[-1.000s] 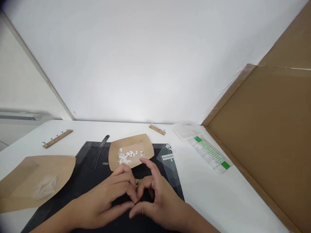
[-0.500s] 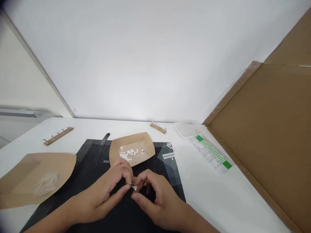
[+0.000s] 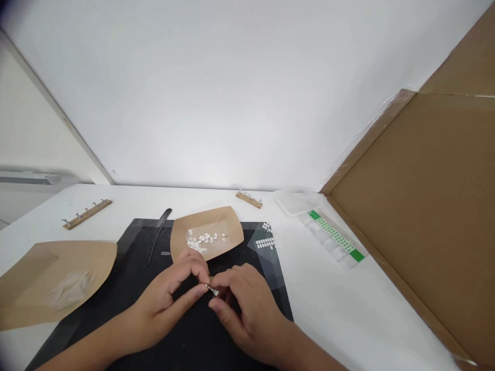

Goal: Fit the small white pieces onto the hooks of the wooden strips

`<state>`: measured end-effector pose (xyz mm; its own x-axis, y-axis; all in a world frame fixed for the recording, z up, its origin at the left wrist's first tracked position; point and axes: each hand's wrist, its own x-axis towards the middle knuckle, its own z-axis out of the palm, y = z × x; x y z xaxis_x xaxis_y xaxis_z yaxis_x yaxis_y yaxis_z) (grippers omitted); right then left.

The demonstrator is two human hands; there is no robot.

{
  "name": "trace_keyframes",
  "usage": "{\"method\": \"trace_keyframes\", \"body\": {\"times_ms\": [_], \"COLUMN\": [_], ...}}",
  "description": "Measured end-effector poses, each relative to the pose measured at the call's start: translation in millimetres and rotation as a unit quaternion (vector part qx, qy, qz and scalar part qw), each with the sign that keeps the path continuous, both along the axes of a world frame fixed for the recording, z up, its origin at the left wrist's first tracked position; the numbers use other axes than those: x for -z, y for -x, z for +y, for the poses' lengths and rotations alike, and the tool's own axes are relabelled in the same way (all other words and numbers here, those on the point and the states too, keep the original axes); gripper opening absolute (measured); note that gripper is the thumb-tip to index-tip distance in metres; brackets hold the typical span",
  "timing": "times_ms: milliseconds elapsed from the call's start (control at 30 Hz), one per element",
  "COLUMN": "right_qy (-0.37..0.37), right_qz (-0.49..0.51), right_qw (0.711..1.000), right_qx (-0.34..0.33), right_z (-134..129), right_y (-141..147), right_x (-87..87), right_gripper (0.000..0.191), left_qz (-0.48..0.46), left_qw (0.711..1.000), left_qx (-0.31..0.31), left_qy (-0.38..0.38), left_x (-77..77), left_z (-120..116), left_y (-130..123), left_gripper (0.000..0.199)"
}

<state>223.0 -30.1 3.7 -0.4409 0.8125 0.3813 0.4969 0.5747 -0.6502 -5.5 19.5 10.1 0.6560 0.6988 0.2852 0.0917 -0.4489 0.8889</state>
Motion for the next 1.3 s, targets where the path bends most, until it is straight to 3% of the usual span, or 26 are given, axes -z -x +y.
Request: {"method": "trace_keyframes", "body": {"times_ms": [267, 533, 933, 1133, 1300], "right_qy": [-0.019, 0.032, 0.076, -0.025, -0.053], "right_qz": [0.019, 0.046, 0.066, 0.03, 0.02], "right_qw": [0.999, 0.997, 0.994, 0.999, 0.998], "right_qx": [0.018, 0.057, 0.037, 0.009, 0.009], "right_z": [-1, -2, -3, 0, -2], "right_y": [3, 8, 7, 5, 4], "right_x": [-1.3, -6.0, -9.5, -13.3, -11.6], "right_gripper": [0.02, 0.029, 0.031, 0.018, 0.015], "left_qz": [-0.064, -0.101, -0.126, -0.103, -0.068], "left_qw": [0.998, 0.989, 0.974, 0.987, 0.998], "left_qx": [-0.018, 0.015, 0.006, 0.035, 0.007], "left_qy": [0.023, 0.107, 0.186, 0.114, 0.006], "left_x": [7.4, 8.1, 13.3, 5.3, -4.6], "left_z": [-1, 1, 2, 5, 3], "left_y": [-6, -5, -8, -4, -2], "left_gripper": [0.007, 0.015, 0.014, 0.008, 0.007]}}
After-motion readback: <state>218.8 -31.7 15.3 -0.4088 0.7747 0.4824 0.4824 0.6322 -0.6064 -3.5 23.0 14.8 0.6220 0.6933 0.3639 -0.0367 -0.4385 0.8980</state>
